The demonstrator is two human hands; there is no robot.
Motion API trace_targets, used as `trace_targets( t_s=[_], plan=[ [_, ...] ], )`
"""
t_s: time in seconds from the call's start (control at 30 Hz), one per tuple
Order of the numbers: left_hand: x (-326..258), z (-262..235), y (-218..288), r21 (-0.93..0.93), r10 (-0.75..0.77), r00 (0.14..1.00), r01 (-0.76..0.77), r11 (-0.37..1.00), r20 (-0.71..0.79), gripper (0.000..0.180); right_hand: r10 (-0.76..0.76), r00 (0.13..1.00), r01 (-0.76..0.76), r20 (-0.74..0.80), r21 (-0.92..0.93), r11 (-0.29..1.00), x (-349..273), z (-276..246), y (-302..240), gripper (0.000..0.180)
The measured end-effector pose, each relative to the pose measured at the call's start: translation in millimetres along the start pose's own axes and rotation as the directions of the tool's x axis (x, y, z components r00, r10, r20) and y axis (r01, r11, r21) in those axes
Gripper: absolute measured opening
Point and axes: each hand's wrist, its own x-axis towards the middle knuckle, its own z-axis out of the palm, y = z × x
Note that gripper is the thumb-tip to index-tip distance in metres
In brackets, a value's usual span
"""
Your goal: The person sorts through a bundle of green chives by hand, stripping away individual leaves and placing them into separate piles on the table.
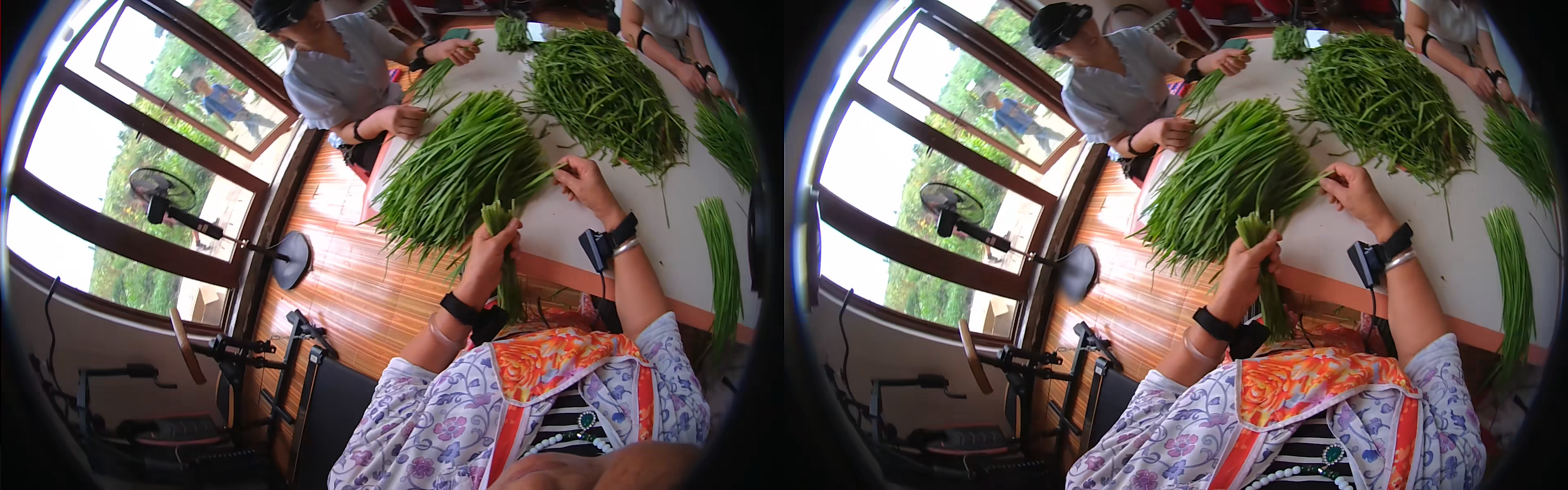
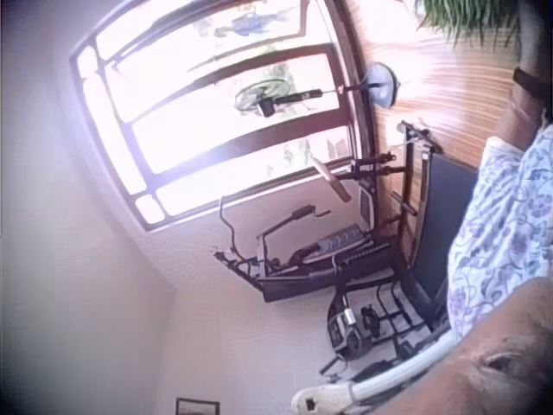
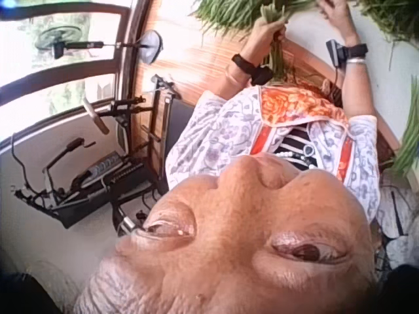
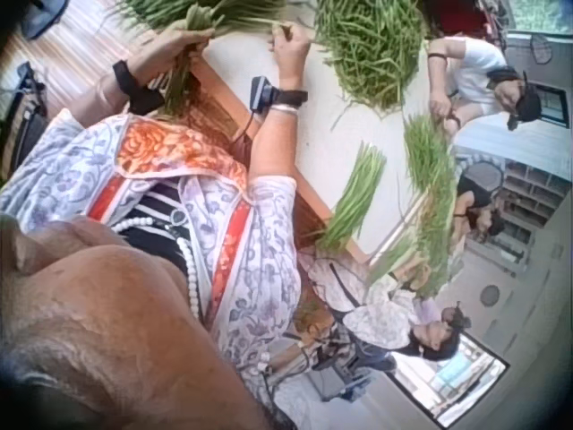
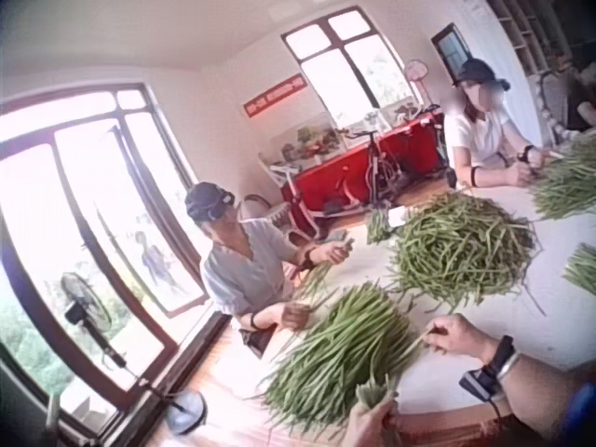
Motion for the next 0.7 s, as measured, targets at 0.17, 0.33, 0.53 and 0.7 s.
trace_targets(
  t_s=[0.17, 0.33, 0.53, 0.7],
  plan=[
    [-2, -1, -4, 0.039, 0.058, 0.997, -0.059, 0.997, 0.042, 0.012, -0.021, 0.998, 0.016, 0.062, 0.079, 0.997, 1, 7, -1, 0.013],
    [-8, -2, 4, 0.080, 0.058, 0.998, -0.060, 0.995, 0.025, 0.013, -0.010, 0.999, 0.002, 0.050, 0.160, 0.987, 6, 16, -9, 0.016],
    [-12, 1, 11, 0.066, 0.022, 0.999, -0.024, 0.998, 0.023, 0.015, -0.027, 0.999, 0.016, 0.034, 0.298, 0.954, 13, 7, 4, 0.017],
    [-11, 2, 16, 0.048, 0.022, 1.000, -0.022, 0.999, 0.001, 0.016, -0.053, 0.990, 0.101, -0.128, 0.407, 0.908, 13, -11, 6, 0.021]
  ],
)
